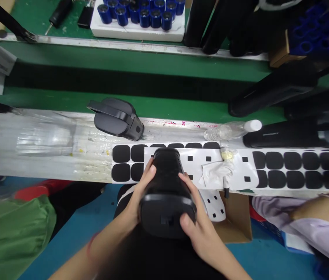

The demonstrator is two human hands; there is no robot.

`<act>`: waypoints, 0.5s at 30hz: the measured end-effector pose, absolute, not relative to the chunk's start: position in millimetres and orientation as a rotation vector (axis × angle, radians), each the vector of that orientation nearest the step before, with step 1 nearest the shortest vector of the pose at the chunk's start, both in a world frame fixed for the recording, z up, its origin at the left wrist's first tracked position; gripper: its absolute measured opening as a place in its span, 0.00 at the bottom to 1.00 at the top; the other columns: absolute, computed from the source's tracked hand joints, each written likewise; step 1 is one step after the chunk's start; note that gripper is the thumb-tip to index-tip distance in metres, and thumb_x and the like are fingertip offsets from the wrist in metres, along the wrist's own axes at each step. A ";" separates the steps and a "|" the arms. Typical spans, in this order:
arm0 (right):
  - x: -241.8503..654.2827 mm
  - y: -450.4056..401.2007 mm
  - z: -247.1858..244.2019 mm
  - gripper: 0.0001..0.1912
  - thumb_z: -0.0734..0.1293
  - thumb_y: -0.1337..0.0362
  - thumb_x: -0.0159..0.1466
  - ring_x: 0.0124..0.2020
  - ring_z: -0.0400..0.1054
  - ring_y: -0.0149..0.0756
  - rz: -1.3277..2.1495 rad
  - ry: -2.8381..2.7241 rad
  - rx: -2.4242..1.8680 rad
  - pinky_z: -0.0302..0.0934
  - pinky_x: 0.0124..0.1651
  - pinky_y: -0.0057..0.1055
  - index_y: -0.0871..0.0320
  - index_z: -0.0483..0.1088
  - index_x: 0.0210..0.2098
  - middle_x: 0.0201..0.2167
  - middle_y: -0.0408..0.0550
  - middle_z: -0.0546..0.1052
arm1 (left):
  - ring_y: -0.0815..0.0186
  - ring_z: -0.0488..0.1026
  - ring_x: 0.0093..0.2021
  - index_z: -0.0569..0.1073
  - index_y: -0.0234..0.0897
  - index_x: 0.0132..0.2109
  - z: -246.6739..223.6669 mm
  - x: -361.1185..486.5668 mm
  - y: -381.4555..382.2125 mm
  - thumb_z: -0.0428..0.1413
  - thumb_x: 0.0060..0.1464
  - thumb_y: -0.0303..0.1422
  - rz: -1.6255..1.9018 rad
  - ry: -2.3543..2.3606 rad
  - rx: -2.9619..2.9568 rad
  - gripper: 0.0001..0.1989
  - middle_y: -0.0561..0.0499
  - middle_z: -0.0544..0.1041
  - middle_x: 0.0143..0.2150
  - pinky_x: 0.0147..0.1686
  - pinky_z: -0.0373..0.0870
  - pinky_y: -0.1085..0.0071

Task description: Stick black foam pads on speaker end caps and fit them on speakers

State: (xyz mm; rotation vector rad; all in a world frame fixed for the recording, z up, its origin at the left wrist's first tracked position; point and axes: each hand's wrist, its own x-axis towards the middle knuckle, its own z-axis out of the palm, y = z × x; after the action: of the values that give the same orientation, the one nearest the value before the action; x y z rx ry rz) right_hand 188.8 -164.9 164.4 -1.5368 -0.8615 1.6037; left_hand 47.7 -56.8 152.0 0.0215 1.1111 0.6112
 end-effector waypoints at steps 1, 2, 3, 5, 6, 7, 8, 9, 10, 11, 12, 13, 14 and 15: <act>188.7 -171.2 165.4 0.40 0.67 0.42 0.65 0.77 0.32 0.46 1.581 -0.915 -1.479 0.53 0.72 0.44 0.32 0.47 0.71 0.77 0.32 0.33 | 0.58 0.75 0.60 0.60 0.47 0.70 159.0 46.9 -56.9 0.65 0.55 0.41 0.611 1.124 0.044 0.39 0.51 0.76 0.62 0.62 0.69 0.66; 188.4 -176.7 165.7 0.41 0.67 0.41 0.64 0.77 0.29 0.47 1.544 -0.950 -1.421 0.52 0.72 0.44 0.31 0.47 0.71 0.77 0.31 0.30 | 0.57 0.72 0.63 0.55 0.49 0.72 165.6 45.9 -57.4 0.67 0.53 0.40 0.594 1.131 0.082 0.45 0.51 0.72 0.66 0.65 0.66 0.63; 188.0 -180.8 165.6 0.39 0.65 0.38 0.64 0.77 0.27 0.48 1.498 -0.956 -1.363 0.50 0.73 0.45 0.32 0.50 0.70 0.76 0.30 0.28 | 0.55 0.69 0.66 0.51 0.49 0.73 170.8 44.9 -58.2 0.68 0.51 0.39 0.560 1.120 0.134 0.49 0.50 0.68 0.69 0.67 0.64 0.61; 187.2 -183.1 165.6 0.34 0.57 0.32 0.64 0.77 0.27 0.49 1.392 -0.862 -1.283 0.46 0.74 0.48 0.35 0.62 0.65 0.77 0.30 0.32 | 0.50 0.64 0.69 0.47 0.48 0.74 175.3 42.9 -60.8 0.69 0.49 0.38 0.516 1.043 0.281 0.53 0.47 0.63 0.72 0.69 0.61 0.56; 187.2 -180.8 166.1 0.33 0.55 0.31 0.64 0.77 0.30 0.49 1.354 -0.777 -1.278 0.45 0.74 0.48 0.36 0.65 0.62 0.77 0.32 0.36 | 0.48 0.61 0.70 0.45 0.48 0.74 174.2 42.3 -62.4 0.68 0.49 0.38 0.522 0.970 0.381 0.54 0.46 0.60 0.73 0.69 0.60 0.54; 187.4 -176.6 167.2 0.33 0.57 0.32 0.64 0.77 0.35 0.49 1.342 -0.683 -1.294 0.47 0.73 0.49 0.36 0.64 0.62 0.77 0.33 0.41 | 0.47 0.58 0.72 0.43 0.47 0.75 171.1 42.0 -64.1 0.68 0.49 0.38 0.551 0.887 0.502 0.55 0.45 0.57 0.75 0.70 0.58 0.53; 188.0 -171.0 168.6 0.34 0.62 0.33 0.63 0.76 0.40 0.49 1.358 -0.592 -1.324 0.49 0.72 0.49 0.34 0.60 0.64 0.76 0.35 0.44 | 0.47 0.54 0.74 0.40 0.47 0.75 166.7 42.2 -65.8 0.68 0.49 0.38 0.593 0.811 0.641 0.57 0.46 0.53 0.76 0.71 0.56 0.53; 188.9 -164.7 170.3 0.39 0.67 0.36 0.62 0.75 0.45 0.48 1.388 -0.509 -1.369 0.51 0.72 0.48 0.34 0.54 0.68 0.75 0.38 0.48 | 0.47 0.50 0.75 0.38 0.48 0.75 161.5 42.7 -67.3 0.68 0.49 0.36 0.642 0.751 0.796 0.58 0.46 0.49 0.77 0.72 0.52 0.53; 189.7 -158.6 171.8 0.47 0.71 0.40 0.59 0.73 0.50 0.47 1.424 -0.441 -1.413 0.52 0.72 0.47 0.36 0.48 0.71 0.74 0.42 0.53 | 0.48 0.47 0.76 0.36 0.50 0.75 156.3 43.5 -68.7 0.68 0.48 0.35 0.688 0.709 0.947 0.60 0.47 0.45 0.78 0.73 0.48 0.53; 190.2 -153.5 173.1 0.52 0.74 0.42 0.58 0.72 0.54 0.47 1.455 -0.394 -1.444 0.53 0.71 0.46 0.41 0.44 0.73 0.72 0.46 0.57 | 0.49 0.43 0.77 0.34 0.51 0.75 151.6 44.4 -69.9 0.68 0.48 0.34 0.731 0.683 1.067 0.61 0.49 0.43 0.78 0.74 0.45 0.54; 190.0 -150.2 173.8 0.54 0.75 0.42 0.57 0.70 0.57 0.47 1.468 -0.370 -1.460 0.54 0.71 0.45 0.46 0.45 0.73 0.70 0.50 0.61 | 0.50 0.41 0.77 0.35 0.52 0.75 148.0 45.3 -70.9 0.68 0.49 0.34 0.778 0.676 1.134 0.60 0.50 0.42 0.78 0.74 0.43 0.54; 188.9 -149.1 173.8 0.53 0.75 0.42 0.57 0.69 0.59 0.47 1.459 -0.365 -1.466 0.55 0.71 0.44 0.50 0.49 0.72 0.69 0.52 0.64 | 0.50 0.41 0.77 0.36 0.52 0.75 145.6 46.3 -71.7 0.67 0.50 0.36 0.827 0.678 1.144 0.58 0.50 0.42 0.78 0.74 0.43 0.55; 186.8 -150.0 173.1 0.51 0.75 0.43 0.56 0.69 0.60 0.47 1.438 -0.366 -1.466 0.55 0.71 0.43 0.52 0.53 0.71 0.67 0.52 0.66 | 0.50 0.44 0.76 0.38 0.52 0.75 144.5 47.3 -72.3 0.67 0.52 0.39 0.862 0.682 1.102 0.56 0.49 0.45 0.78 0.74 0.47 0.56; 184.2 -152.6 171.7 0.51 0.76 0.44 0.56 0.68 0.60 0.47 1.417 -0.364 -1.459 0.56 0.70 0.42 0.52 0.54 0.71 0.67 0.52 0.67 | 0.49 0.50 0.75 0.41 0.51 0.75 144.7 48.5 -72.6 0.66 0.53 0.42 0.870 0.682 1.027 0.53 0.47 0.49 0.77 0.72 0.53 0.56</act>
State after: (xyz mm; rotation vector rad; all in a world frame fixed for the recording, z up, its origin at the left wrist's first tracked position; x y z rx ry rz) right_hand 184.2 -152.6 171.7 -1.4588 -0.3640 1.4166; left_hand 48.5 -72.6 144.7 1.0271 0.6824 0.8697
